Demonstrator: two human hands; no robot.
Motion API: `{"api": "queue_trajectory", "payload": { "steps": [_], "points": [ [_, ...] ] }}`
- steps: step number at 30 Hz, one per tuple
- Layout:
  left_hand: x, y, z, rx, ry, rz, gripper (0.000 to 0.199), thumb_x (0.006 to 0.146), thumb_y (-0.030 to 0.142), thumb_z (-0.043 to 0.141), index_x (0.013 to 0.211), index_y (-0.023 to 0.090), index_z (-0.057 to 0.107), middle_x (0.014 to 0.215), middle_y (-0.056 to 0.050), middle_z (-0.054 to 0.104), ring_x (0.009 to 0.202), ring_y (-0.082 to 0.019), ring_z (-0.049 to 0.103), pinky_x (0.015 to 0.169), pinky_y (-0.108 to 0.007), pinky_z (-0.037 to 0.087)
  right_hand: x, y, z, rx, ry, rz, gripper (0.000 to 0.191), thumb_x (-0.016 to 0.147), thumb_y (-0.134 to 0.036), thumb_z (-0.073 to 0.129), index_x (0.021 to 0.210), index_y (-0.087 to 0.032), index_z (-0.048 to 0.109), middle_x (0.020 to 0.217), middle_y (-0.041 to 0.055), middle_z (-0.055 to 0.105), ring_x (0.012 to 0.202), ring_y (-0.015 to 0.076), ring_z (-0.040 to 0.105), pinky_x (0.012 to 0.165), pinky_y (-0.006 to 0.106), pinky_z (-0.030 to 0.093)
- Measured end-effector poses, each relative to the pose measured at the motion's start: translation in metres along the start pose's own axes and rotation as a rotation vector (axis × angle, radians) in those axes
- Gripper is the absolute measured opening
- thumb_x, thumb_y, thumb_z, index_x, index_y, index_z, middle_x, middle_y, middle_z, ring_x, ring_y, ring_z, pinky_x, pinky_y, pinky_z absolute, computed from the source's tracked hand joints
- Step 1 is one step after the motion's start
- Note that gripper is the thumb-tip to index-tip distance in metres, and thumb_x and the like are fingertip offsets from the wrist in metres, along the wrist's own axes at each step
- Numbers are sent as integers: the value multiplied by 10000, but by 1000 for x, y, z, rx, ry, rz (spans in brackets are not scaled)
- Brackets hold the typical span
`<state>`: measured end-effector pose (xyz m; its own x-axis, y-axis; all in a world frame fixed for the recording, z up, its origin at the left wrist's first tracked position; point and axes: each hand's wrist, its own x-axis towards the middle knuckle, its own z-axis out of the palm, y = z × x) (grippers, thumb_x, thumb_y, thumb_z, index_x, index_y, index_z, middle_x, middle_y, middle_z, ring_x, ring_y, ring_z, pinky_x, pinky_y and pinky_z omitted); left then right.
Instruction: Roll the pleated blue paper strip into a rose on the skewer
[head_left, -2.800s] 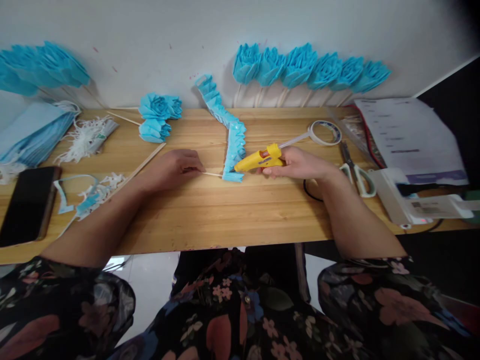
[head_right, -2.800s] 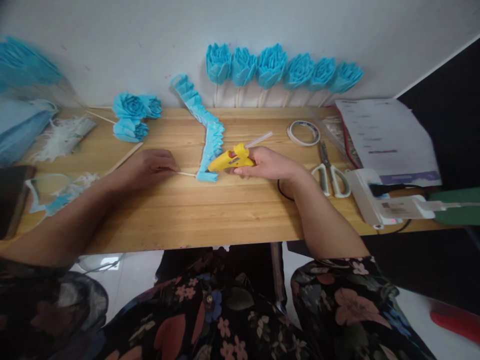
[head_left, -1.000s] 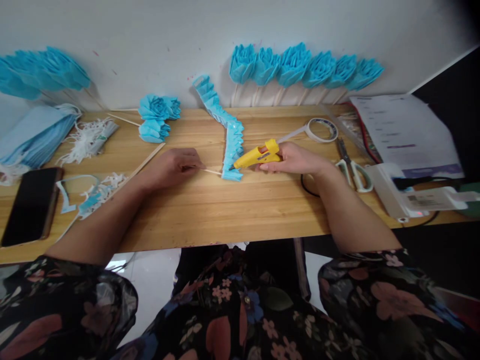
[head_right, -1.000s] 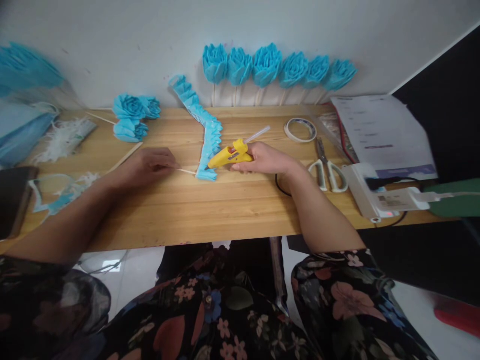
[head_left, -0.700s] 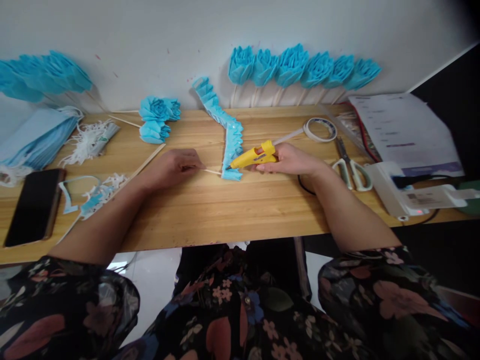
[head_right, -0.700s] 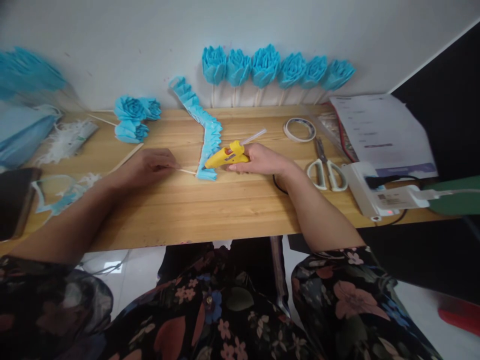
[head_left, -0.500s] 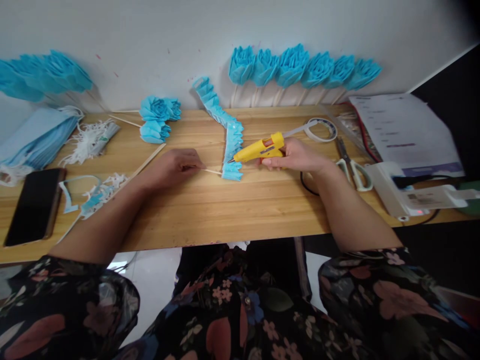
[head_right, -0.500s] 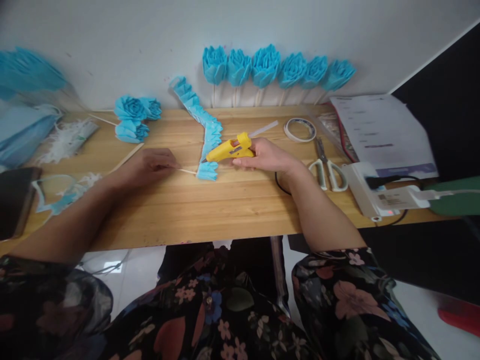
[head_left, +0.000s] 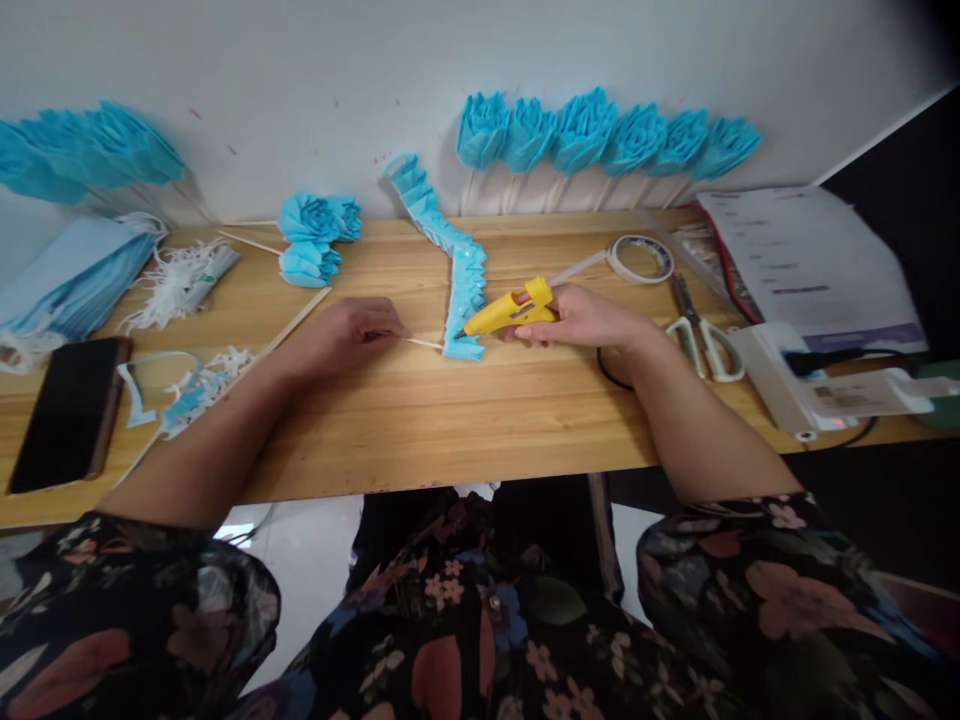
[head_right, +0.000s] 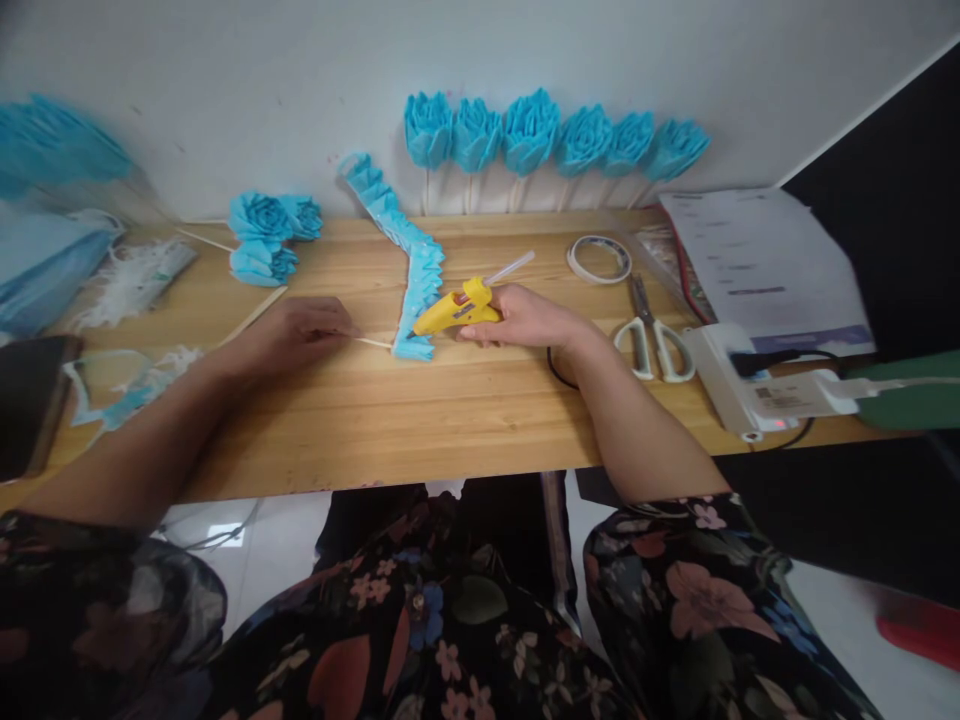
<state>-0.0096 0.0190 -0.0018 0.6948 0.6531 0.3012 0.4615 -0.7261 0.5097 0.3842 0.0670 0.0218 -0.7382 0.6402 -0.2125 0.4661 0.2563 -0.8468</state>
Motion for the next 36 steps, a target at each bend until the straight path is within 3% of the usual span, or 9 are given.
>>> {"api": "queue_trajectory", "payload": {
  "steps": [9,21,27,31,36],
  "points": [
    [1,3,-2,-15,-4,-25,289,1134,326,609,1036,194,846,1005,-98,822,875,-217,757,787,-308,572,-10,-9,-7,85,95,-2,588,893,-716,845,1137,-183,800,996,84,821,756,165,673,644,306,517],
    [1,3,0,-20,15,-34,282,1119,332,628,1045,210,871,989,-98,827,864,-219,766,783,-304,573,-9,-8,-10,-23,11,88,542,902,-702,795,1138,-217,845,993,83,833,828,205,715,707,354,584],
    [1,2,0,-28,7,-52,304,1128,362,622,1052,208,872,991,-103,828,875,-222,764,787,-314,579,-12,-14,-14,-99,20,142,577,876,-787,786,1003,-227,843,913,82,829,861,244,766,808,416,635],
    [0,2,1,-46,36,-24,290,1138,349,629,1056,213,872,995,-100,827,879,-212,764,791,-304,571,-16,-16,-17,-53,41,107,609,846,-838,796,934,-236,828,986,92,856,945,262,800,882,418,651],
    [0,3,1,-41,36,-28,283,1124,335,632,1047,208,874,984,-100,829,852,-212,762,777,-305,570,-16,-12,-15,-1,57,31,593,890,-822,788,887,-230,762,779,30,761,698,169,682,703,336,563]
  ]
}}
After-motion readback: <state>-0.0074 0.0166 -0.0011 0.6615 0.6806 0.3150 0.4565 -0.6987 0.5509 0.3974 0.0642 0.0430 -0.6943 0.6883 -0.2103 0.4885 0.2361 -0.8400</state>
